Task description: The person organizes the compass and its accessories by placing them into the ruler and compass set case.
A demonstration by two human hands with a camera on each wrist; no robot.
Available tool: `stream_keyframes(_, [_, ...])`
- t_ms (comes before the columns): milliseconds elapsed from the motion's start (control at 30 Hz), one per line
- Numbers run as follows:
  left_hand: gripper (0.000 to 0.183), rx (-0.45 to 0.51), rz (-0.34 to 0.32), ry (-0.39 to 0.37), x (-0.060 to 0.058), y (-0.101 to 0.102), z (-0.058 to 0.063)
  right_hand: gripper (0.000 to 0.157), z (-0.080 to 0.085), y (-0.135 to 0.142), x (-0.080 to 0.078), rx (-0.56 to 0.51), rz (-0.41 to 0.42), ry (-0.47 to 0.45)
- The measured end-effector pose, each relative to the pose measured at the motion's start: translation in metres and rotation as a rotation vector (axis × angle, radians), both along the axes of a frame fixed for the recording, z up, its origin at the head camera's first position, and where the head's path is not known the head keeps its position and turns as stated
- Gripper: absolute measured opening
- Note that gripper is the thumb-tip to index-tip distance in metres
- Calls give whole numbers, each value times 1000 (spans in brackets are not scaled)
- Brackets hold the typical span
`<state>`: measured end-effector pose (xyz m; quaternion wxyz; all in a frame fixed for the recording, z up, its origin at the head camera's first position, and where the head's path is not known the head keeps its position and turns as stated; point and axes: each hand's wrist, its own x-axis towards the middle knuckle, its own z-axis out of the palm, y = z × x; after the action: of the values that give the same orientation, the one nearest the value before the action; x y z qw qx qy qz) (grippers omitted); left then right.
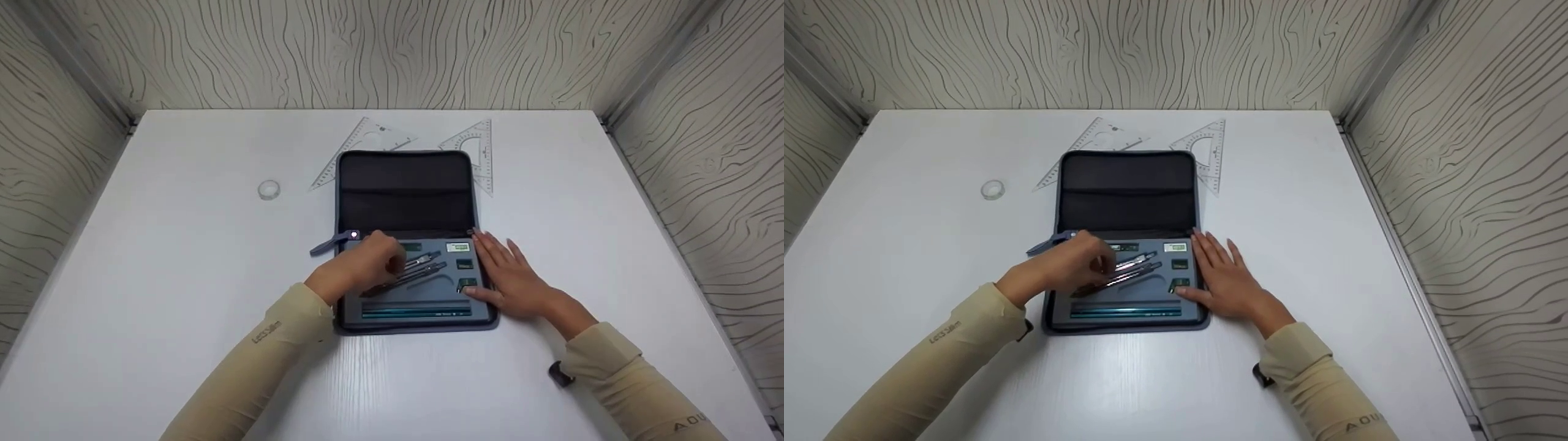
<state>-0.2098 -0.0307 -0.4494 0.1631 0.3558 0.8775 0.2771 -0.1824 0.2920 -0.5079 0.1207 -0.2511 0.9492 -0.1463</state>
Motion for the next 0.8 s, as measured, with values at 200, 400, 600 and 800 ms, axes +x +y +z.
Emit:
stream_keyframes(200, [13,37,24,-7,-4,-2,-4,100,1,0,0,8,-6,-6])
stream_keyframes(400, [12,-31,94,-12,-1,0,-2,100,0,-1,-1,12,-5,-2])
stream_keyframes(600, [13,-73,85,20,5,2,1,100,-1,0,-1,7,-6,0])
stream_keyframes(800, [12,-26,80,-11,7,-2,0,99,-2,0,-1,5,7,12])
